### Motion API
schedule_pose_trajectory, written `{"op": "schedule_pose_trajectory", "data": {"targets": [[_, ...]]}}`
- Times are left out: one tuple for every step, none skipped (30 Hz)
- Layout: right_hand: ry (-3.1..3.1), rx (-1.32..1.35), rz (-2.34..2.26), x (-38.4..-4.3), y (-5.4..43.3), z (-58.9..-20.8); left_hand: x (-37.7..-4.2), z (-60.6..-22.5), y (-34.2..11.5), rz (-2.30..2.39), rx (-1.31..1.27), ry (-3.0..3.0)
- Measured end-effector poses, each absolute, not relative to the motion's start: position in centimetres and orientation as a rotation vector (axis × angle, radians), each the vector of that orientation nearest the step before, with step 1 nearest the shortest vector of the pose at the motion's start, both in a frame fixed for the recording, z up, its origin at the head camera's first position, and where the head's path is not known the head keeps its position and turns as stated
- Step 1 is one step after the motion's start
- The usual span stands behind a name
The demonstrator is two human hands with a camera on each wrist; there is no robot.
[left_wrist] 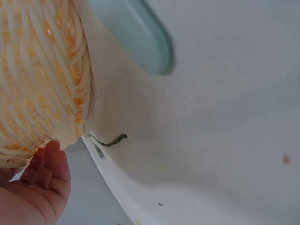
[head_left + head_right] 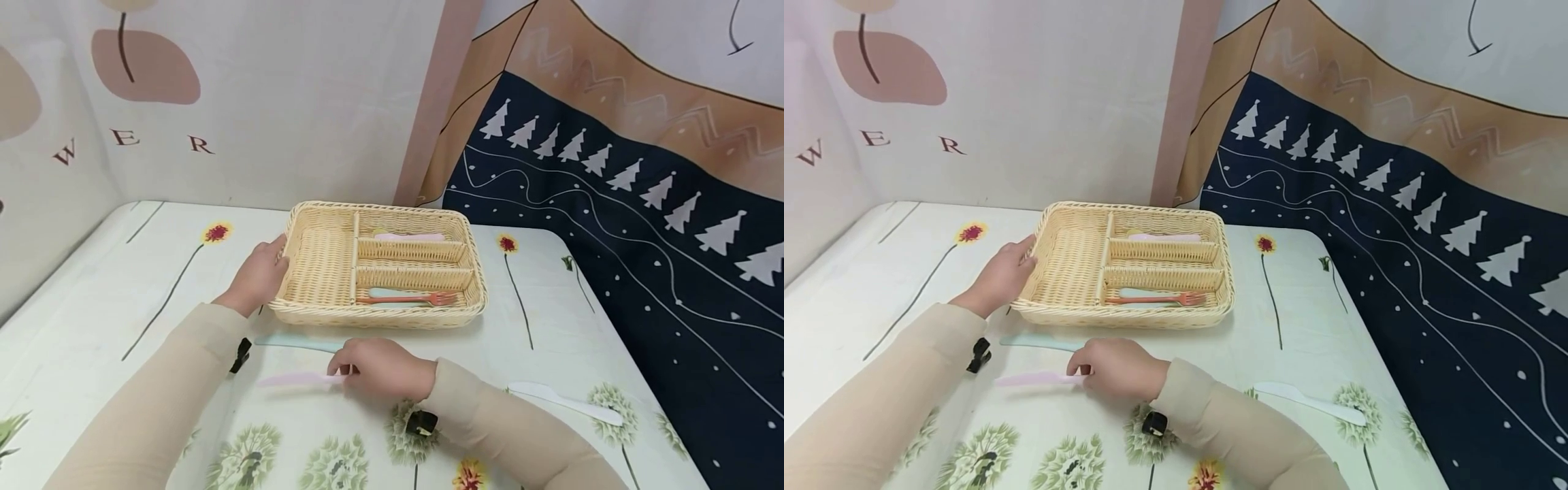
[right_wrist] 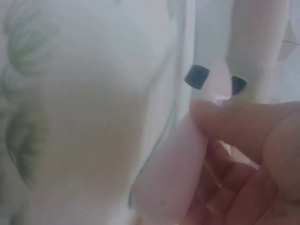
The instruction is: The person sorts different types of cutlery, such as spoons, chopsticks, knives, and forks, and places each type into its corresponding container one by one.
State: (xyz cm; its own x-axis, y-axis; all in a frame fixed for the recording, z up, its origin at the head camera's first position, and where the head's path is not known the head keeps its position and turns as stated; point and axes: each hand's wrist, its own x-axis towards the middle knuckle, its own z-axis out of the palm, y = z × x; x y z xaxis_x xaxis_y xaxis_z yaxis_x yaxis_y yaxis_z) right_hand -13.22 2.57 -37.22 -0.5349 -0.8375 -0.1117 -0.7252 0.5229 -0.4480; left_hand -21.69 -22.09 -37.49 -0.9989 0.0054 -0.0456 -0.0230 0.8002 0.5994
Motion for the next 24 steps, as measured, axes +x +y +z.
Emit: {"op": "schedule_pose_trajectory", "data": {"targets": [[2.454, -1.319, -0.52, -13.3, 2.7, -37.1, -21.7, -37.5, -22.1, 0.979, -0.016, 2.936], [2.453, -1.333, -0.537, -13.4, 2.8, -36.9, -21.7, -37.4, -22.1, 0.979, -0.017, 2.936], [2.45, -1.347, -0.554, -13.5, 2.8, -36.7, -21.7, -37.4, -22.1, 0.977, -0.017, 2.934], [2.444, -1.357, -0.582, -13.6, 2.9, -36.5, -21.7, -37.4, -22.1, 0.976, -0.015, 2.933], [2.439, -1.365, -0.61, -13.7, 3.0, -36.3, -21.7, -37.4, -22.2, 0.977, -0.014, 2.93], [2.431, -1.37, -0.647, -13.7, 3.0, -36.1, -21.7, -37.4, -22.2, 0.977, -0.01, 2.929], [2.426, -1.369, -0.678, -13.8, 3.0, -35.8, -21.7, -37.4, -22.2, 0.979, -0.007, 2.927], [2.419, -1.359, -0.716, -13.9, 3.0, -35.4, -21.7, -37.4, -22.3, 0.977, 0.003, 2.931], [2.413, -1.347, -0.756, -14.0, 2.9, -35.1, -21.6, -37.4, -22.3, 0.979, 0.009, 2.933], [2.414, -1.333, -0.793, -14.1, 2.9, -34.7, -21.6, -37.4, -22.4, 0.981, 0.016, 2.938], [2.411, -1.308, -0.834, -14.2, 2.8, -34.4, -21.6, -37.4, -22.4, 0.985, 0.022, 2.941], [2.416, -1.289, -0.873, -14.3, 2.7, -34.1, -21.6, -37.4, -22.4, 0.986, 0.026, 2.943], [2.425, -1.272, -0.908, -14.5, 2.7, -33.7, -21.5, -37.4, -22.4, 0.996, 0.025, 2.938], [2.434, -1.256, -0.94, -14.6, 2.6, -33.5, -21.5, -37.5, -22.4, 1.007, 0.028, 2.935], [2.439, -1.242, -0.974, -14.7, 2.5, -33.3, -21.4, -37.5, -22.4, 1.029, 0.025, 2.929], [2.443, -1.226, -1.009, -14.9, 2.4, -33.1, -21.4, -37.5, -22.4, 1.045, 0.023, 2.927], [2.437, -1.214, -1.05, -15.0, 2.3, -32.9, -21.4, -37.6, -22.4, 1.063, 0.019, 2.92], [2.44, -1.21, -1.078, -15.1, 2.2, -32.8, -21.4, -37.6, -22.3, 1.073, 0.015, 2.918], [2.433, -1.199, -1.105, -15.2, 2.1, -32.7, -21.4, -37.6, -22.3, 1.084, 0.014, 2.916], [2.428, -1.19, -1.13, -15.3, 2.0, -32.6, -21.5, -37.7, -22.3, 1.084, 0.017, 2.923], [2.424, -1.185, -1.152, -15.4, 1.8, -32.5, -21.5, -37.6, -22.2, 1.083, 0.018, 2.928], [2.423, -1.182, -1.172, -15.6, 1.6, -32.3, -21.5, -37.6, -22.2, 1.071, 0.018, 2.934], [2.426, -1.177, -1.186, -15.7, 1.5, -32.2, -21.5, -37.5, -22.2, 1.065, 0.023, 2.937], [2.43, -1.17, -1.2, -15.8, 1.3, -32.1, -21.5, -37.5, -22.2, 1.054, 0.035, 2.945]]}}
